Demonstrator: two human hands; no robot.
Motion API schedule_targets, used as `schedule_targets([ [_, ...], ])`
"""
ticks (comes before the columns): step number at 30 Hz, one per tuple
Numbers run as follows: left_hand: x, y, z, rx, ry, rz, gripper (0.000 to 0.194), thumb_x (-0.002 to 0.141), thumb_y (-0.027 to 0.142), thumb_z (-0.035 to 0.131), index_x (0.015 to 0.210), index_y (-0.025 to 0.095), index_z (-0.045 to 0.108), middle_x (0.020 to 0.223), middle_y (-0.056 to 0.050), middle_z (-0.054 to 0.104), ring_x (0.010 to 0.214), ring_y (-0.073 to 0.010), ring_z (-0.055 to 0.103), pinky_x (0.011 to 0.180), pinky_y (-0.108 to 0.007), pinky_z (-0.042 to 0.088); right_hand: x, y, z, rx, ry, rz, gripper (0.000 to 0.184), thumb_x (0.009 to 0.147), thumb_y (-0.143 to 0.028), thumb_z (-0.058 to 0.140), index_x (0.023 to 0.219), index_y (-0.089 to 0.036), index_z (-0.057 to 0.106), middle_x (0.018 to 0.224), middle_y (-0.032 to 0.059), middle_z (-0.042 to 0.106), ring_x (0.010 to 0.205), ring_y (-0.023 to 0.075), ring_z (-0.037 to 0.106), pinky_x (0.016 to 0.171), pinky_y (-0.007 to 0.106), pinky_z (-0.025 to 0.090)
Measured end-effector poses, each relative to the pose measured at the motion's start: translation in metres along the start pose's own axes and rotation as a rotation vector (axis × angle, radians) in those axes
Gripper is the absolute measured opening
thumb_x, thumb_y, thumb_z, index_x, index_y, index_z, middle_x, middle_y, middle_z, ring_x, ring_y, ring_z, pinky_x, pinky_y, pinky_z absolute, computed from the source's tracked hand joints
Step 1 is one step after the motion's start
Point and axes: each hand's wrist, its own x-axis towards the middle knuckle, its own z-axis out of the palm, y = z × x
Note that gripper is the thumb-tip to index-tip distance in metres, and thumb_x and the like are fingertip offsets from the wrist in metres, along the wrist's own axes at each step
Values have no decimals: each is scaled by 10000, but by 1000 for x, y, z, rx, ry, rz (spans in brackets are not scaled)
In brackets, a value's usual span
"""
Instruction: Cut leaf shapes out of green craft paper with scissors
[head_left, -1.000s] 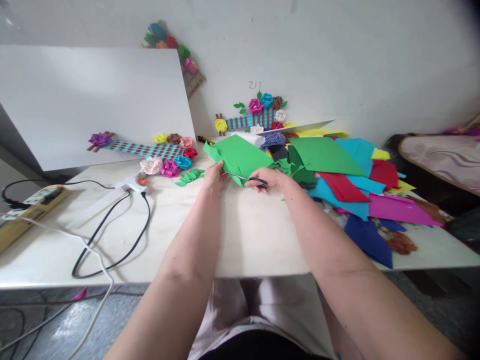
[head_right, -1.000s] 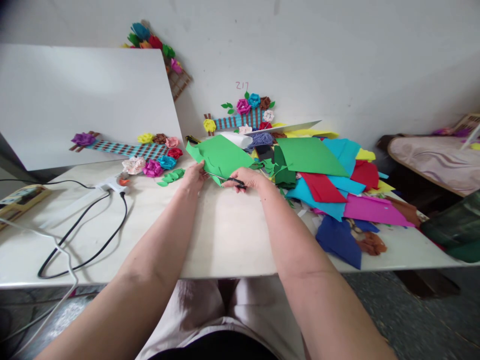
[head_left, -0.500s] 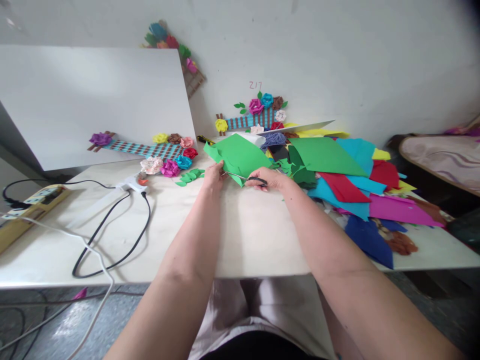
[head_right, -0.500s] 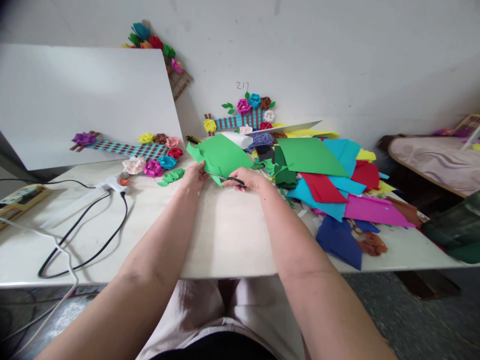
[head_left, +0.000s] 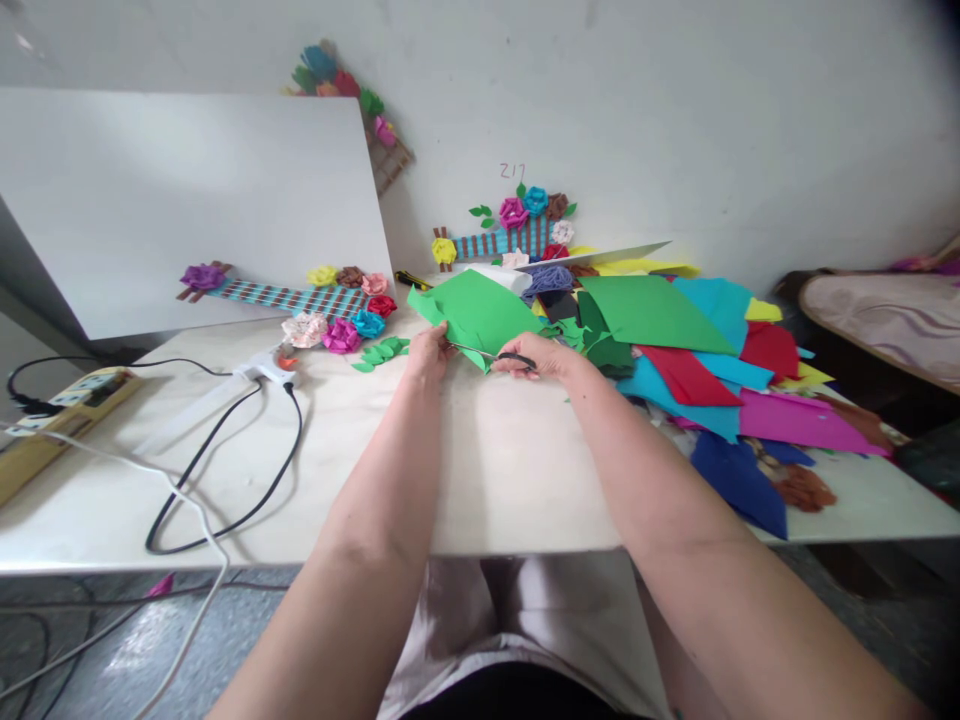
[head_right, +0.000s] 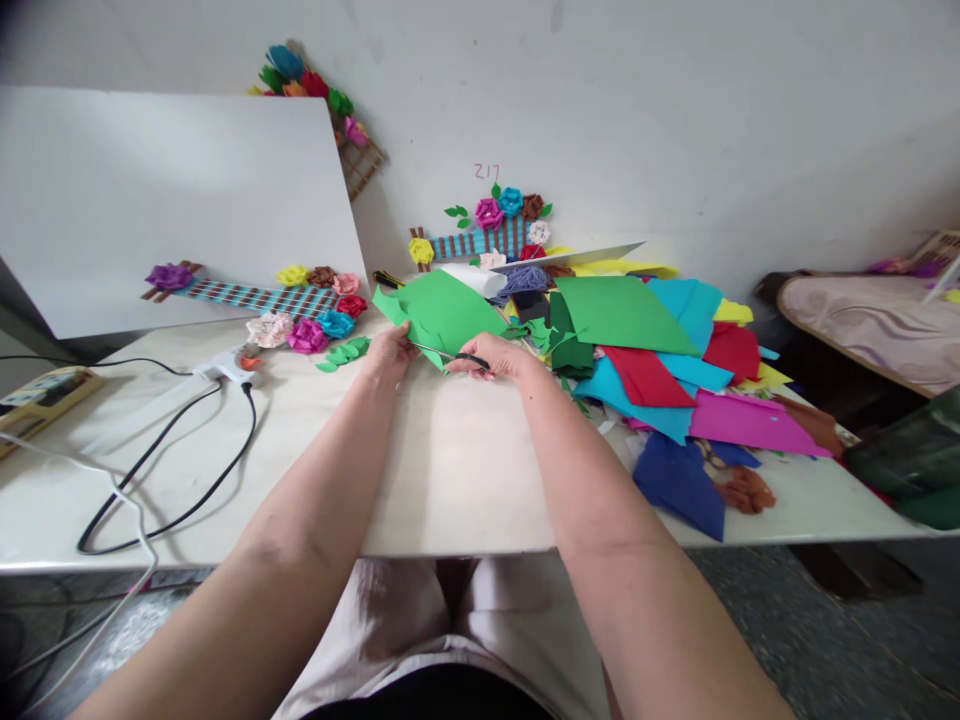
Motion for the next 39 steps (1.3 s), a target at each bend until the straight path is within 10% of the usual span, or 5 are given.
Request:
schedule_targets([
  [21, -11, 3, 5, 15, -10, 14, 54, 781, 125, 573, 729, 135, 584, 610, -19, 624, 564, -115, 595, 630, -240, 506, -3, -3, 1, -67, 58, 5, 288, 678, -306, 758, 594, -116, 559, 392, -59, 447, 304, 17, 301, 319, 176, 203],
  [30, -12, 3, 2, 273, 37, 33, 225, 718, 323, 712, 729, 143, 578, 542, -28, 570, 485, -138, 569, 571, -283, 512, 1, -8, 5, 3, 275, -29, 411, 534, -441, 842, 613, -136, 578, 376, -74, 452, 310, 38, 360, 297, 172, 299],
  [39, -26, 5, 5, 332, -235, -102, 122, 723, 149, 633, 615, 117, 586, 548, -69, 593, 451, -140, 564, 510, -272, 497, 13, 2, 14, -20, 295, -13, 420, 533, -453, 844, 595, -140, 572, 365, -79, 441, 300, 35, 365, 277, 160, 328],
])
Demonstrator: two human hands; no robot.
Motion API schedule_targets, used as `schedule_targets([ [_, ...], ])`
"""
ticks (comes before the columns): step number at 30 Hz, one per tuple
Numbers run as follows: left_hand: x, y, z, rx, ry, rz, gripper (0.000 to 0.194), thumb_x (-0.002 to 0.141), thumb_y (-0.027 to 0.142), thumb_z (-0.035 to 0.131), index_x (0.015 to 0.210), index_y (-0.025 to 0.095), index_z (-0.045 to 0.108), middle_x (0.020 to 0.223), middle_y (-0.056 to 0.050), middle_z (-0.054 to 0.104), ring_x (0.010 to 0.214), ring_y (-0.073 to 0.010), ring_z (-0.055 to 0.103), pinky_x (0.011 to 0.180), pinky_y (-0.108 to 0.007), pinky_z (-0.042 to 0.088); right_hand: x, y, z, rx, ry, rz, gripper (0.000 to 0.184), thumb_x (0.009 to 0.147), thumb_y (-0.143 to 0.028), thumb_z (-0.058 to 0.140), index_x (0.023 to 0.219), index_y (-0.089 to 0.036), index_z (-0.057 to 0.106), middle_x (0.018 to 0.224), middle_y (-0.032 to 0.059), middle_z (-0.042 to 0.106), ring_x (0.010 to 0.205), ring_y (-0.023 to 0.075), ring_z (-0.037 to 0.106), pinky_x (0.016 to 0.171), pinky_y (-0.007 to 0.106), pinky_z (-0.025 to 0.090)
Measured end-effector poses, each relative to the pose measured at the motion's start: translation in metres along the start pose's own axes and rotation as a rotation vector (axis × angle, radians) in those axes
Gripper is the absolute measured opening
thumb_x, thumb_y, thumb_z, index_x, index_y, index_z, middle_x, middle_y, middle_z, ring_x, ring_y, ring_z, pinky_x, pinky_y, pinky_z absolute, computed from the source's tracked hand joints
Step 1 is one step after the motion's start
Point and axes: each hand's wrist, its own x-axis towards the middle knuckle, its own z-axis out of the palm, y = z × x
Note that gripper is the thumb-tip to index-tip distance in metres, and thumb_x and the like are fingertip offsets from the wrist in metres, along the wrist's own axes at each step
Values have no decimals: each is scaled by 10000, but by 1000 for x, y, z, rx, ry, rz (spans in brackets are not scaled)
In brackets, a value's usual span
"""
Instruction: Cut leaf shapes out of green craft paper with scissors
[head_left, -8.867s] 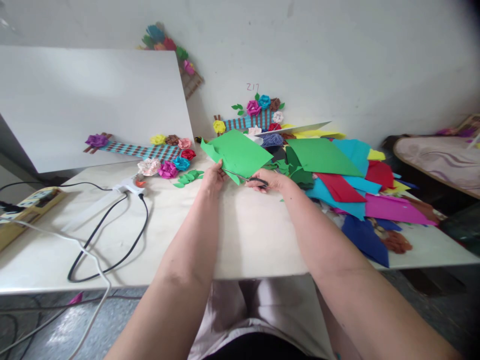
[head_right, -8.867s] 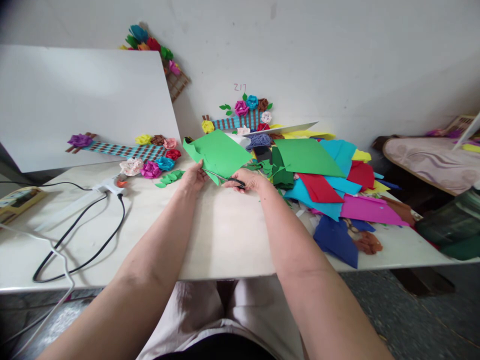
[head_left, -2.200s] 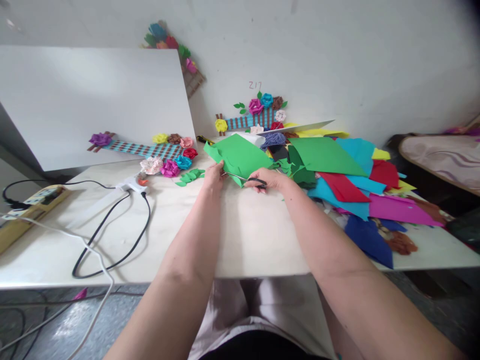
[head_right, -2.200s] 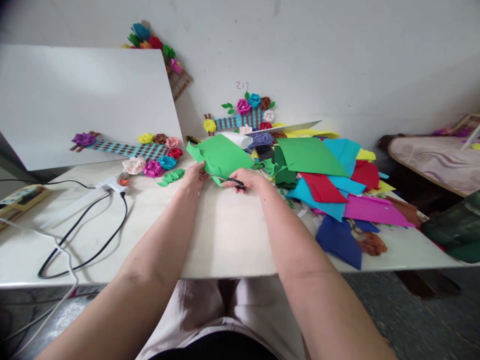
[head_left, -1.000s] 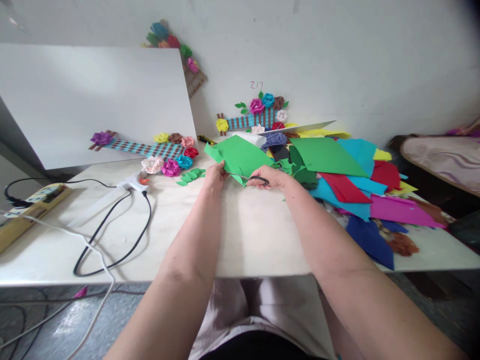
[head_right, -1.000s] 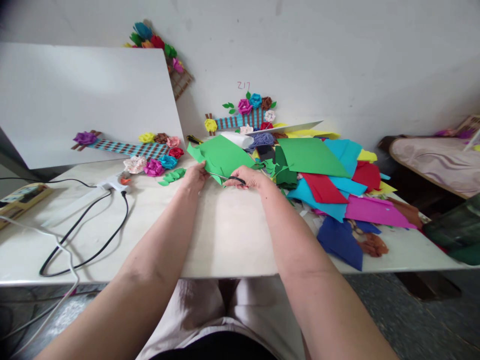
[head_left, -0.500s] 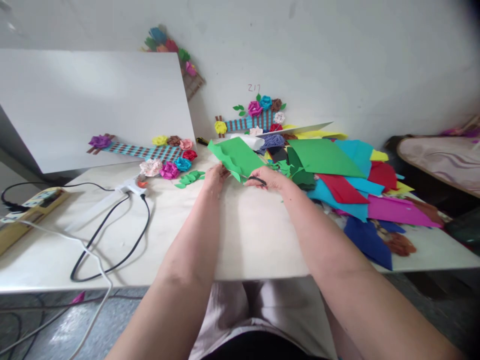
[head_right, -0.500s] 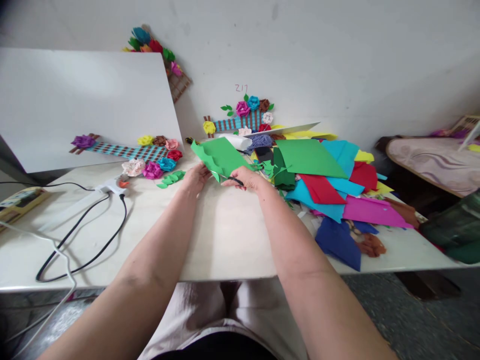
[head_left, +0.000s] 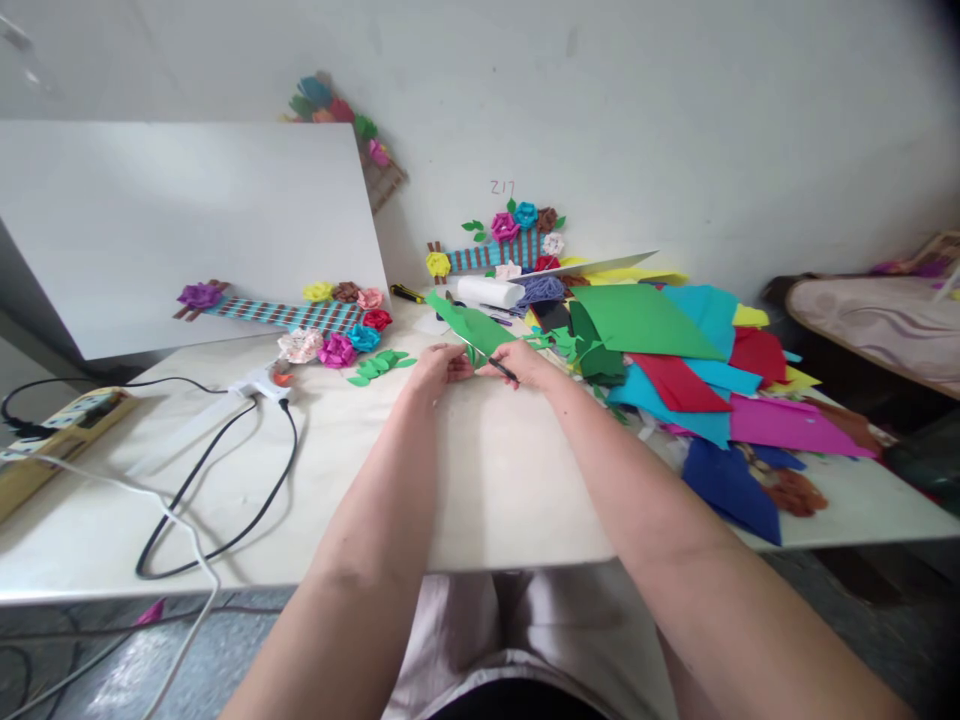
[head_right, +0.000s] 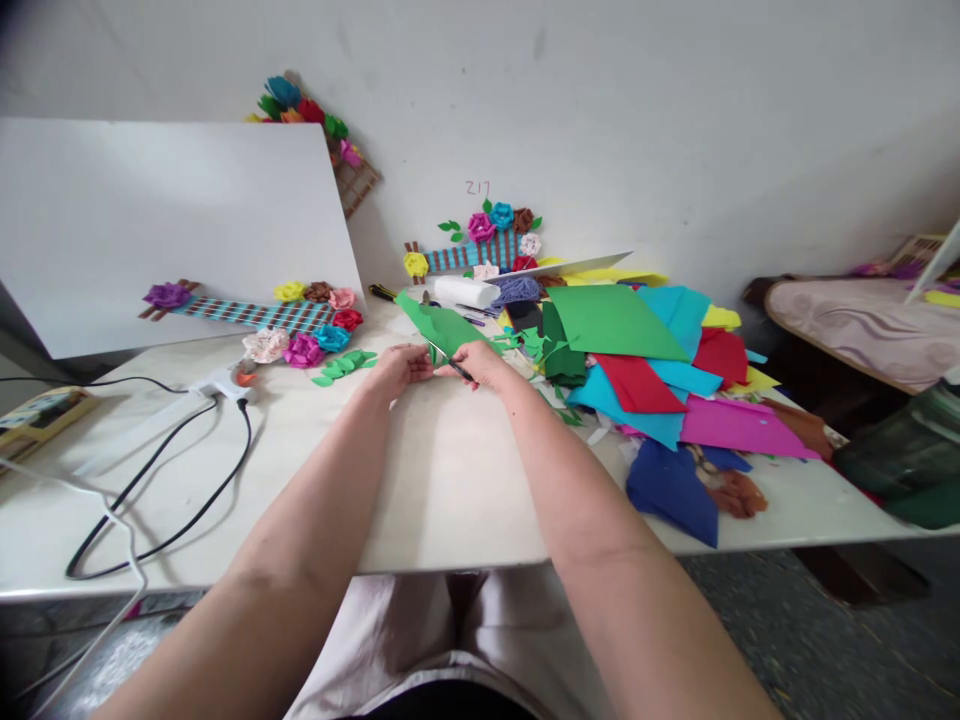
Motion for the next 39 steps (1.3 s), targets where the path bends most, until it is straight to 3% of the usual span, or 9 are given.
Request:
schedule_targets([
  [9, 1, -2, 0, -168, -14, -71, 168, 701, -14, 573, 614, 128, 586, 590, -49, 591, 557, -120, 579, 625, -255, 536, 5, 7, 7, 21, 9, 17, 409, 552, -443, 840, 618, -147, 565, 376, -78, 460, 282, 37, 391, 270, 153, 329],
  [18, 3, -3, -3, -162, -3, -78, 158, 731, -22, 536, 650, 113, 553, 588, -14, 544, 562, -89, 538, 639, -235, 535, -2, 0, 5, 218, -37, 89, 401, 613, -404, 821, 581, -145, 517, 367, -71, 474, 267, 21, 353, 274, 146, 284],
  [28, 2, -3, -4, -172, 6, -73, 169, 739, -44, 524, 676, 113, 532, 600, -18, 541, 552, -96, 557, 605, -234, 530, -1, 1, 2, 206, -76, 105, 354, 680, -359, 786, 596, -143, 518, 393, -59, 498, 271, 22, 357, 280, 147, 273],
  [31, 1, -2, -4, -163, 1, -96, 194, 735, -51, 527, 818, 124, 526, 616, -9, 553, 559, -106, 575, 601, -240, 533, -1, 0, 2, 194, -75, 111, 373, 668, -377, 792, 583, -145, 514, 388, -59, 492, 273, 21, 357, 280, 148, 261],
  [39, 2, -7, -5, -142, 63, 39, 758, 667, -46, 599, 1336, 156, 306, 642, 27, 567, 536, -122, 574, 575, -267, 515, 0, 3, 1, 208, -109, 47, 420, 648, -455, 786, 573, -144, 514, 407, -48, 506, 278, 17, 357, 283, 151, 239],
])
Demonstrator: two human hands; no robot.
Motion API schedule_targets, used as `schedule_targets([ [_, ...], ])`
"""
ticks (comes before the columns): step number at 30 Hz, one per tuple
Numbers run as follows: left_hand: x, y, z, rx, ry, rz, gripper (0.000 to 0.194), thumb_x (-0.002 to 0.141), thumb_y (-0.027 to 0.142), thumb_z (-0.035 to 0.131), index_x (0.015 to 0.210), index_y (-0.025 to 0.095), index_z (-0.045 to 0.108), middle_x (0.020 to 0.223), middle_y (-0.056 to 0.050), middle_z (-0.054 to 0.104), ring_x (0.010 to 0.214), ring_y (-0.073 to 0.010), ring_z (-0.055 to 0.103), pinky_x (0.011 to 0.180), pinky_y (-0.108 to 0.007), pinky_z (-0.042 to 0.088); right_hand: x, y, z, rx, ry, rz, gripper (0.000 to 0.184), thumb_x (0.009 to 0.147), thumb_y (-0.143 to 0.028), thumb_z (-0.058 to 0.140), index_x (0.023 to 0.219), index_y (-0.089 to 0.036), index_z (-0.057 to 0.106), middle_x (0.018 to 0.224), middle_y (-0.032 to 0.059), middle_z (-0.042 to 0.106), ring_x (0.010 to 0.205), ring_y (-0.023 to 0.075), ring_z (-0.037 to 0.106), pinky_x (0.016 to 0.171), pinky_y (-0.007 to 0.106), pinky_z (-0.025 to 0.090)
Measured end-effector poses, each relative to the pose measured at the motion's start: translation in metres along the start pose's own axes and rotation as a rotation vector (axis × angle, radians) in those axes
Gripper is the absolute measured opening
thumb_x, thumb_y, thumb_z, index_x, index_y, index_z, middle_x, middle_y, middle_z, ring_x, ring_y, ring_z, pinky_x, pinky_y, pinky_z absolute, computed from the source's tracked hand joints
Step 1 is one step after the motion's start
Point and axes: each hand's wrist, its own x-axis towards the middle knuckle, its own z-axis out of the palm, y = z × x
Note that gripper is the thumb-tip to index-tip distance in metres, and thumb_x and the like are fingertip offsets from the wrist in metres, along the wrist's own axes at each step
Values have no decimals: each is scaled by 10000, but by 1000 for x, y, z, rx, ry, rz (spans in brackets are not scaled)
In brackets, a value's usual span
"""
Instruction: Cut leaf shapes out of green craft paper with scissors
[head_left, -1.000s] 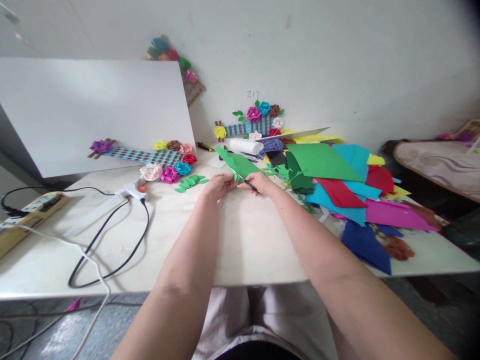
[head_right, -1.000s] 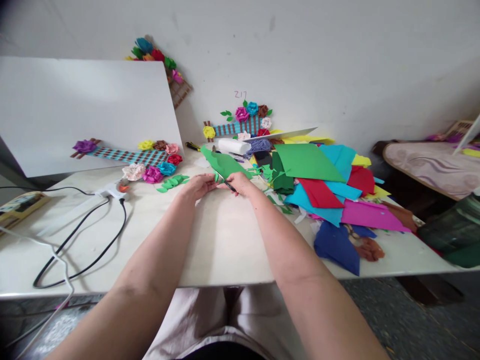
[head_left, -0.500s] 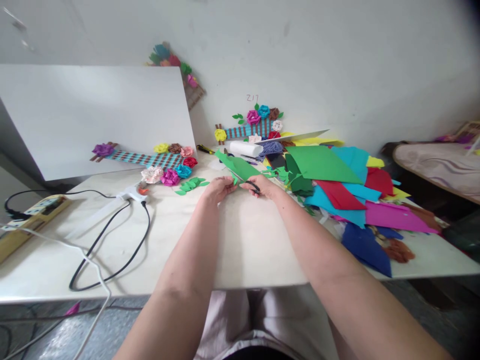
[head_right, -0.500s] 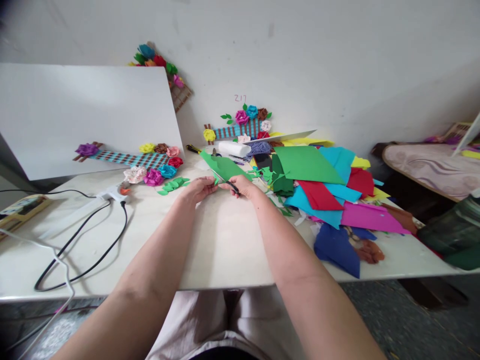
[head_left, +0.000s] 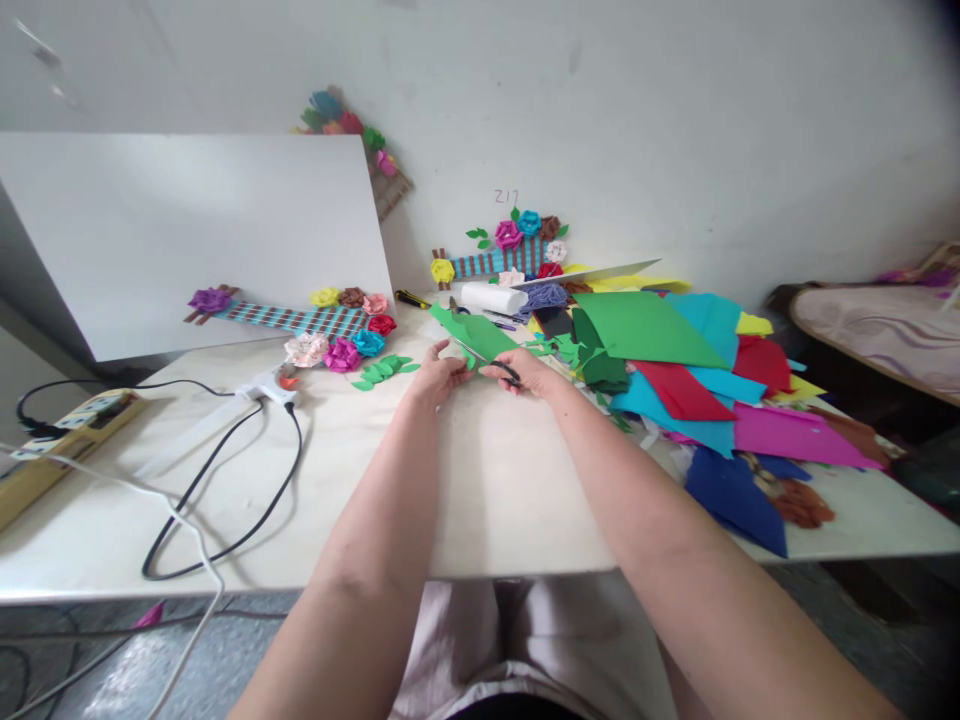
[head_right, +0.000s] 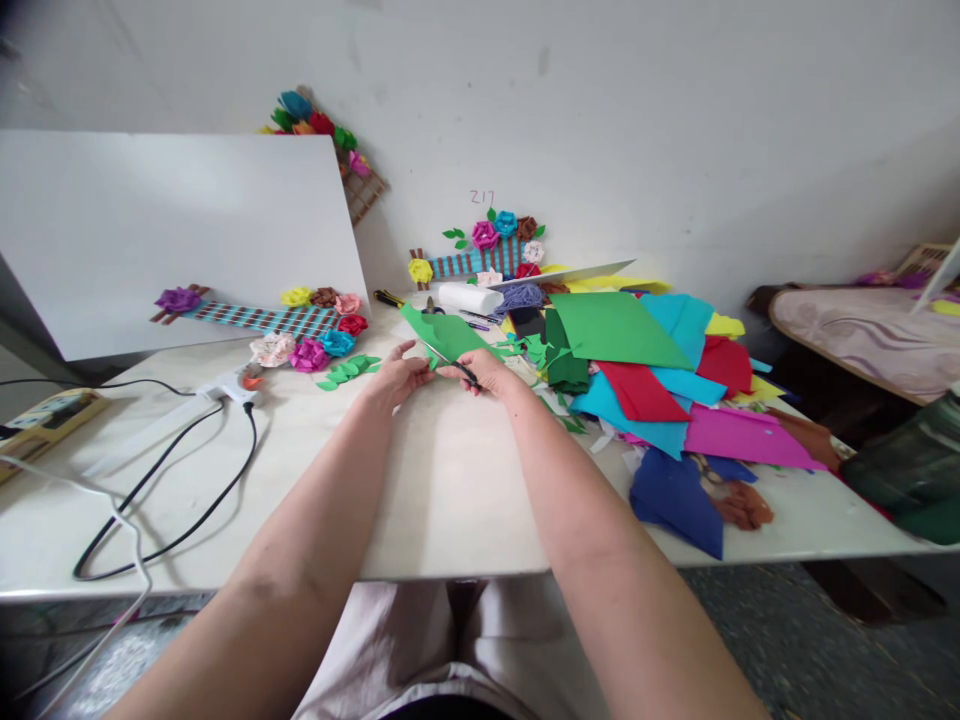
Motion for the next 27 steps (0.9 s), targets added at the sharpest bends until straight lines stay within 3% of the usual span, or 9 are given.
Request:
schedule_targets([
  [7, -4, 3, -1, -24, -145, 162, 1003, 606, -6, 671, 1460, 191, 183, 643, 53, 565, 520, -96, 549, 564, -239, 488, -2, 0, -7, 60, -43, -43, 337, 695, -387, 751, 618, -135, 541, 432, -43, 520, 313, 28, 390, 295, 148, 279],
  [15, -2, 10, -9, -27, -355, 217, 1034, 587, 26, 693, 1463, 280, 206, 657, 82, 557, 463, -70, 531, 489, -198, 426, -16, -12, -11, 195, -125, -41, 246, 739, -340, 684, 739, -116, 582, 443, -41, 527, 325, 42, 392, 295, 151, 259],
  [20, 0, 10, -12, -9, -388, 200, 992, 577, 34, 697, 1436, 261, 258, 648, 87, 575, 436, -61, 515, 472, -189, 408, -17, -10, -15, 206, -162, -42, 282, 725, -366, 689, 768, -104, 594, 439, -39, 526, 321, 44, 385, 298, 156, 247],
  [27, -4, 13, -9, -11, -348, 165, 967, 557, 18, 706, 1407, 256, 310, 659, 83, 588, 435, -58, 515, 479, -193, 410, -18, -9, -16, 176, -144, -56, 287, 750, -384, 663, 790, -106, 601, 447, -41, 529, 316, 43, 383, 303, 165, 226],
])
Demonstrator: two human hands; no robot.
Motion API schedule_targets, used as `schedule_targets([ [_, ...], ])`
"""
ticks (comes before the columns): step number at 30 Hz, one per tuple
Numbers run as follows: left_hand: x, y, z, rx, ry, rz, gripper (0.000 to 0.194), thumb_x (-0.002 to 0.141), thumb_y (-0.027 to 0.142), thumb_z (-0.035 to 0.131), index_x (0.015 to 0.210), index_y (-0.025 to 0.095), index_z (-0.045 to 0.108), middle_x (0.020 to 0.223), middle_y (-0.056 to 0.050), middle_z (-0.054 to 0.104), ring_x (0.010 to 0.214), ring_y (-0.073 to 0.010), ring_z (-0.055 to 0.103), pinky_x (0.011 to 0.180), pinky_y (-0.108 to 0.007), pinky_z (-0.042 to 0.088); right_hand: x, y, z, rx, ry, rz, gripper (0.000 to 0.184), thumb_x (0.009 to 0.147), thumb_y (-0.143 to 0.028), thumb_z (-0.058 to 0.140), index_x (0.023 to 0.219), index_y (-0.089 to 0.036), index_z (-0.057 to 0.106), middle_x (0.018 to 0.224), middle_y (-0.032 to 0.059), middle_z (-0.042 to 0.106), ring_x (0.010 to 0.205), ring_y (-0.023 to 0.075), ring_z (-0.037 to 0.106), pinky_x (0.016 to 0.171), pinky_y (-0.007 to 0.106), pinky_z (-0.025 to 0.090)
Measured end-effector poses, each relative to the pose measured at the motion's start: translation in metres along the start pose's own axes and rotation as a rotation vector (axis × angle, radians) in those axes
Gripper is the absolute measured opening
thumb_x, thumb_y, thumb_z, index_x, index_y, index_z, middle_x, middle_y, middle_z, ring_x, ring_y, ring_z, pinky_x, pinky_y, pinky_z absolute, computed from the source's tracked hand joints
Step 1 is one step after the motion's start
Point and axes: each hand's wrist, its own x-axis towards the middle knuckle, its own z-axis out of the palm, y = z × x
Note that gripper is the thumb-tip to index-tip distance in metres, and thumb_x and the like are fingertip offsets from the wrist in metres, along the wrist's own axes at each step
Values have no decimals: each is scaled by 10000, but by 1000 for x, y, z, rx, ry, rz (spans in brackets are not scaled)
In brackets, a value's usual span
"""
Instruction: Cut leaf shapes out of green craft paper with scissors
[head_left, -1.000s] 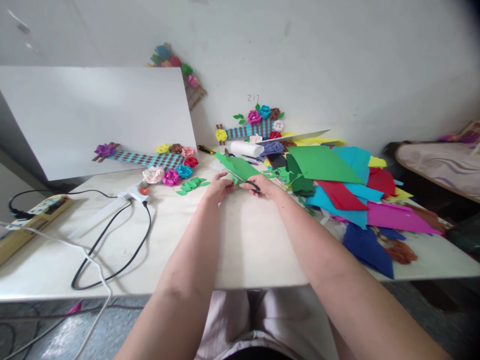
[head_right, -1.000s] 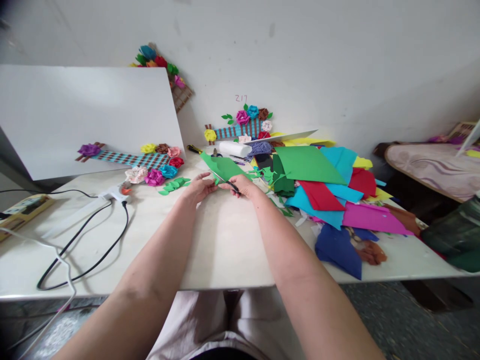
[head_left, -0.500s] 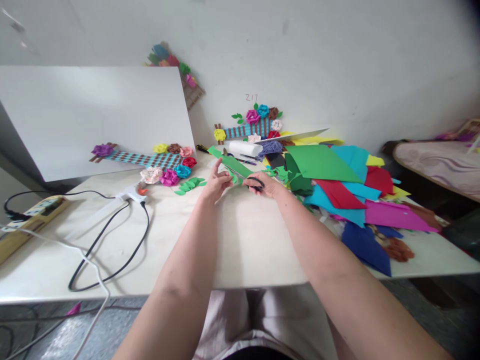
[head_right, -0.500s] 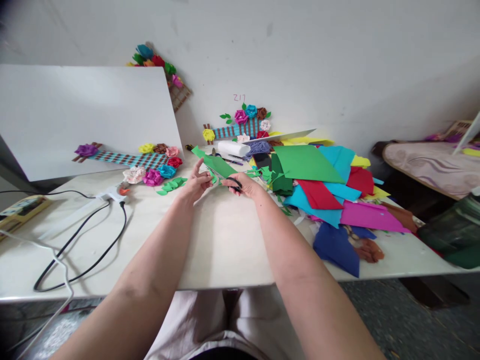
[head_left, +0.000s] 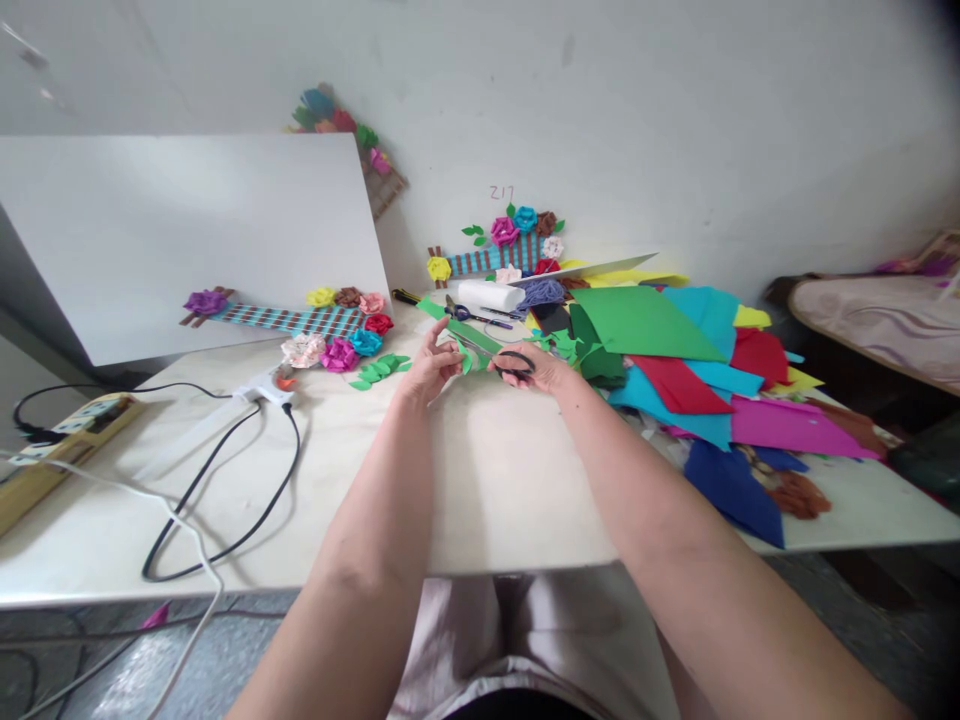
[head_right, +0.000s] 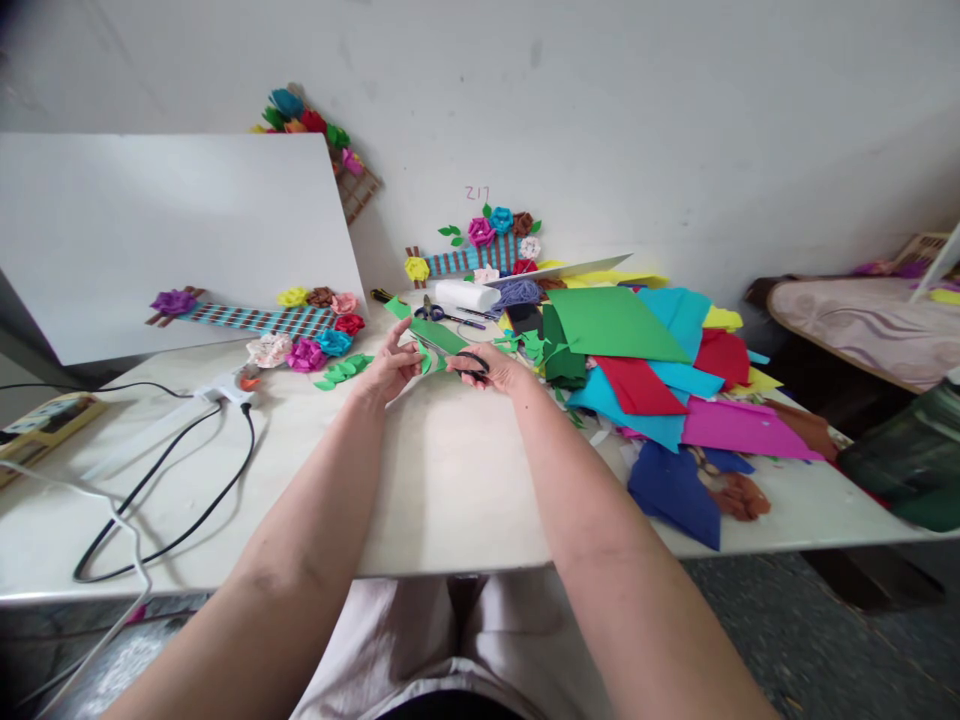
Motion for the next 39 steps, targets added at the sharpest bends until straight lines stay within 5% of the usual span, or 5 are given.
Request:
schedule_targets([
  [30, -2, 2, 0, -41, 20, -23, 938, 533, -7, 704, 1372, 249, 370, 634, 81, 586, 461, -63, 514, 475, -191, 404, 9, 7, -6, -144, 12, -61, 224, 724, -323, 668, 669, -121, 588, 425, -40, 502, 322, 36, 346, 303, 164, 227],
  [39, -2, 1, -1, -16, 20, -23, 932, 551, -2, 681, 1388, 229, 344, 616, 79, 571, 460, -75, 516, 496, -206, 428, 6, -3, 5, -194, 101, -31, 227, 703, -285, 701, 622, -122, 566, 401, -47, 473, 311, 32, 328, 294, 169, 210],
])
